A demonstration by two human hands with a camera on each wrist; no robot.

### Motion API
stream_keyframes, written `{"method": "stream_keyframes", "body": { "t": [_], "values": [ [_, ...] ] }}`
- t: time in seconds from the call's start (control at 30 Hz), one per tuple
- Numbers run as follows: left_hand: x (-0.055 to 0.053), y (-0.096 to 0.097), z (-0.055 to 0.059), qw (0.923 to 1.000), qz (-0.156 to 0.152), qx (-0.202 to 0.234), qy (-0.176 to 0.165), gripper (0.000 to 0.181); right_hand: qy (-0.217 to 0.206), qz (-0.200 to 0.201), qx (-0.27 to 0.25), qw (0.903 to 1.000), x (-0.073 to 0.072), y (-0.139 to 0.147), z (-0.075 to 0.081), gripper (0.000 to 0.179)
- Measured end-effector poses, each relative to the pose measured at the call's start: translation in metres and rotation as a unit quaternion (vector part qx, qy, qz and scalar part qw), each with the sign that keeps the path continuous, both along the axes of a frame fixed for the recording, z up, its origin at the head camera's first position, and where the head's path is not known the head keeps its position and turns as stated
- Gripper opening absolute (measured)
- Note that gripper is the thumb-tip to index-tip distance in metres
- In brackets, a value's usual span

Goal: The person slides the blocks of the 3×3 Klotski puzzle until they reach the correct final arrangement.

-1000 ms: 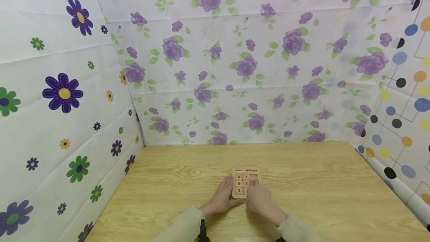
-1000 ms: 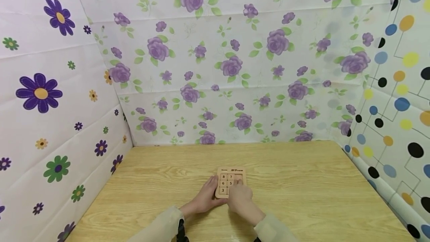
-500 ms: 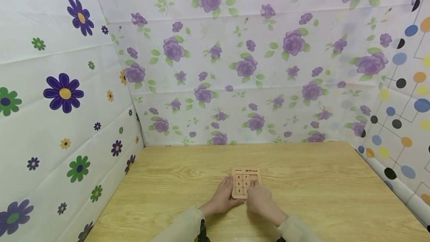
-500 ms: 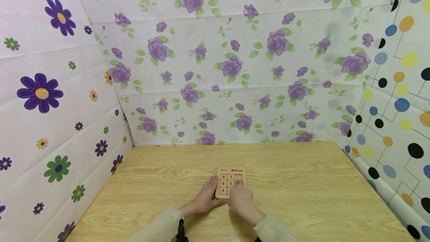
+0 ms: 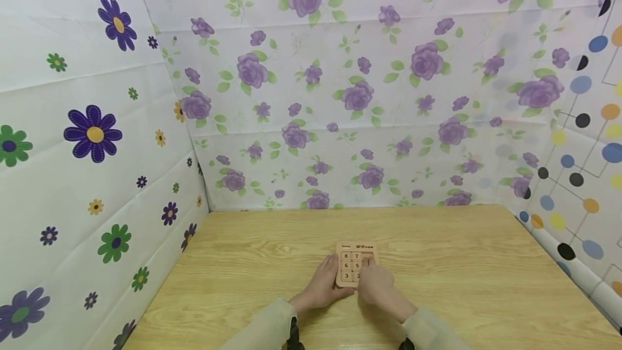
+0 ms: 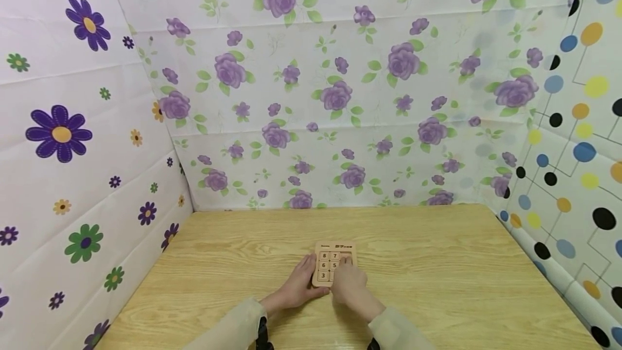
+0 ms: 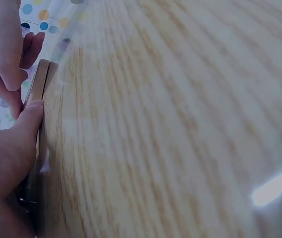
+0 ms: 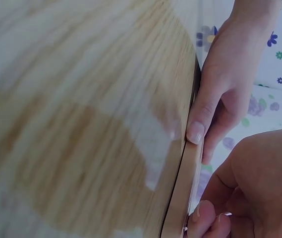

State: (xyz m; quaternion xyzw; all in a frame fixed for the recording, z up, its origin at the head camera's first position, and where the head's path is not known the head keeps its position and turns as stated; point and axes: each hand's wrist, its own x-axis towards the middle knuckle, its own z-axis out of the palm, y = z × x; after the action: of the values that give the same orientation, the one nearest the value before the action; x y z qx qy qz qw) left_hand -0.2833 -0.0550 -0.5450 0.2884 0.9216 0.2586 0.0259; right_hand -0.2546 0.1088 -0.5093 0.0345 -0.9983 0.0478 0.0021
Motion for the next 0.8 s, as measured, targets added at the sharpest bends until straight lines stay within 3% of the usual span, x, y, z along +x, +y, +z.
{"method": "stream_keyframes", "body": {
  "t": [0.43, 0.8],
  "values": [
    [-0.0003, 0.0006, 0.0008, 1.0, 0.003, -0.002, -0.001, 0.101, 0.028, 0.015, -0.013, 0.9994, -0.0073, 0.0044, -0.0018, 0.053],
    [-0.002, 0.0001, -0.002, 1.0, 0.002, -0.007, 0.002, 0.101, 0.017, 0.019, -0.01, 0.9996, -0.0087, 0.0052, -0.0003, 0.055]
  ]
}}
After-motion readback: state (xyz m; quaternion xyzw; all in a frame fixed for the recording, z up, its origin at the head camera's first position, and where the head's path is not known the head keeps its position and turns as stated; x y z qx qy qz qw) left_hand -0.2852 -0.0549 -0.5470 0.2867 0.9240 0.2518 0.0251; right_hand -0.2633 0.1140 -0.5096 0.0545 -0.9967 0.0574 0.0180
